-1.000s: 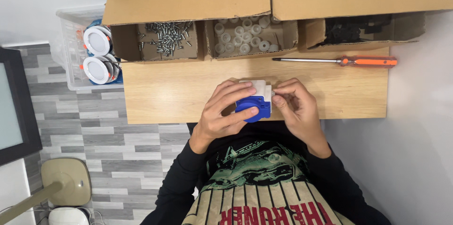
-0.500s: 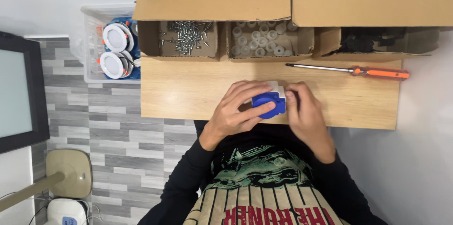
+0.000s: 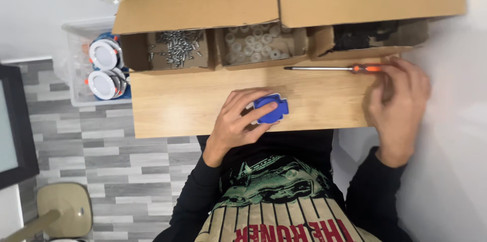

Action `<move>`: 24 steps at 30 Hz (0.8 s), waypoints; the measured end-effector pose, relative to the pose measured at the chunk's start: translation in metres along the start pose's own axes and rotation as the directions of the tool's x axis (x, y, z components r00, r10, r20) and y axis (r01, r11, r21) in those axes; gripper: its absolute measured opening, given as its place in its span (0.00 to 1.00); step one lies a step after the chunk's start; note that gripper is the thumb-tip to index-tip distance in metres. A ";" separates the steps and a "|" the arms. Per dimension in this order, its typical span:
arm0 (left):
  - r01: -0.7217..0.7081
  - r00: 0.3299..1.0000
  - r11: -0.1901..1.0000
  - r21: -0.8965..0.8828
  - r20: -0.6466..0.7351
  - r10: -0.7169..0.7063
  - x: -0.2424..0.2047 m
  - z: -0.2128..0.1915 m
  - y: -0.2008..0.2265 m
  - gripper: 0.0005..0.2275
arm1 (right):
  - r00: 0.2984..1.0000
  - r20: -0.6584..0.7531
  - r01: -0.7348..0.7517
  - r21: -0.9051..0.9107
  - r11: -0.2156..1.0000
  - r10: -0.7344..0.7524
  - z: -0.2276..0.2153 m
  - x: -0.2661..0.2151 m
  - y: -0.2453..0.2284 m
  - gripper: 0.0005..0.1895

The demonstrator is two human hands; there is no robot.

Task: The person joins a blue electrical socket with a white plastic housing, picks up a screw from a box, and uses a screwdriver to tighten the screw before attaching a black plastic component.

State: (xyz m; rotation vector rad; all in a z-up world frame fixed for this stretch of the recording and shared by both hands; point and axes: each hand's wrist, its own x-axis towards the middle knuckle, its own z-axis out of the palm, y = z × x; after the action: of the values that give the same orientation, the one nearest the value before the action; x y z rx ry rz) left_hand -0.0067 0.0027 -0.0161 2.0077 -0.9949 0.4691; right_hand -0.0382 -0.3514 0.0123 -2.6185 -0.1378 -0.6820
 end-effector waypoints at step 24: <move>0.109 0.994 0.992 -0.064 0.022 -0.108 -0.007 -0.008 -0.004 0.18 | 0.984 0.149 -0.167 0.551 0.817 0.101 -0.044 -0.009 -0.052 0.12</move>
State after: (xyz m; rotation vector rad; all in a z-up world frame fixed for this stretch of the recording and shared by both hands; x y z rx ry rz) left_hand -0.0072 0.0143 -0.0178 1.9985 -0.8957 0.3558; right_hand -0.0755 -0.3235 0.0625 -2.0657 -0.1573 -0.3661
